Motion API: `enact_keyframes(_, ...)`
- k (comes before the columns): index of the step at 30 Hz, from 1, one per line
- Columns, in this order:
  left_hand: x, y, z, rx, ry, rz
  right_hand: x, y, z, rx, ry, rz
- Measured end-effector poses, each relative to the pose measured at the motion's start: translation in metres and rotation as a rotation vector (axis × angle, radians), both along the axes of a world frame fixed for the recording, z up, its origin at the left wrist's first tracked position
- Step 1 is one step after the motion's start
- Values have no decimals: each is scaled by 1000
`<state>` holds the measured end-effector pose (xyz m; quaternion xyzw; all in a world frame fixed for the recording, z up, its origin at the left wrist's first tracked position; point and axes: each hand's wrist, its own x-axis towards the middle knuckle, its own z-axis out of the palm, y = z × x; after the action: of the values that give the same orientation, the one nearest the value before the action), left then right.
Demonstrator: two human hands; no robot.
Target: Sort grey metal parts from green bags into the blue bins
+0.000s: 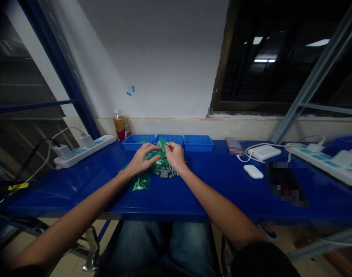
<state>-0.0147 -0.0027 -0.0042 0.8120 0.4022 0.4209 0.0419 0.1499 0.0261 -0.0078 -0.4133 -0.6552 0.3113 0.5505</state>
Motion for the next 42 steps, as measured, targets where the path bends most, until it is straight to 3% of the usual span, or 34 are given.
enact_keyframes(4, -1, 7, -1, -318, -403, 15, 0, -9, 0, 372, -248, -43)
enact_keyframes(8, -7, 11, -1, -601, -613, -22, -5, -16, -4, 524, -413, -41)
enact_keyframes(11, -13, 16, 3, -661, -697, 27, -8, -16, -6, 565, -467, -17)
enact_keyframes(16, -33, 40, 18, -609, -763, 196, -4, -15, -2, 549, -454, -7)
enact_keyframes(21, -60, 50, 22, -518, -655, 391, 2, -12, -1, 448, -489, -30)
enact_keyframes(25, -71, 40, 10, -373, -130, 564, 3, -10, -1, 426, -550, -36)
enact_keyframes(28, -68, 36, 0, -390, 53, 470, 2, -10, -2, 426, -630, -29)
enact_keyframes(32, -61, 38, -7, -465, 90, 289, 3, -12, -4, 388, -818, 66)
enact_keyframes(37, -65, 39, -8, -465, -3, 287, 6, -15, -4, 372, -994, 119)
enact_keyframes(40, -64, 37, -5, -443, -95, 265, 5, -15, -5, 372, -974, 115)
enact_keyframes(42, -60, 34, -1, -434, -190, 181, 3, -14, -6, 367, -912, 101)
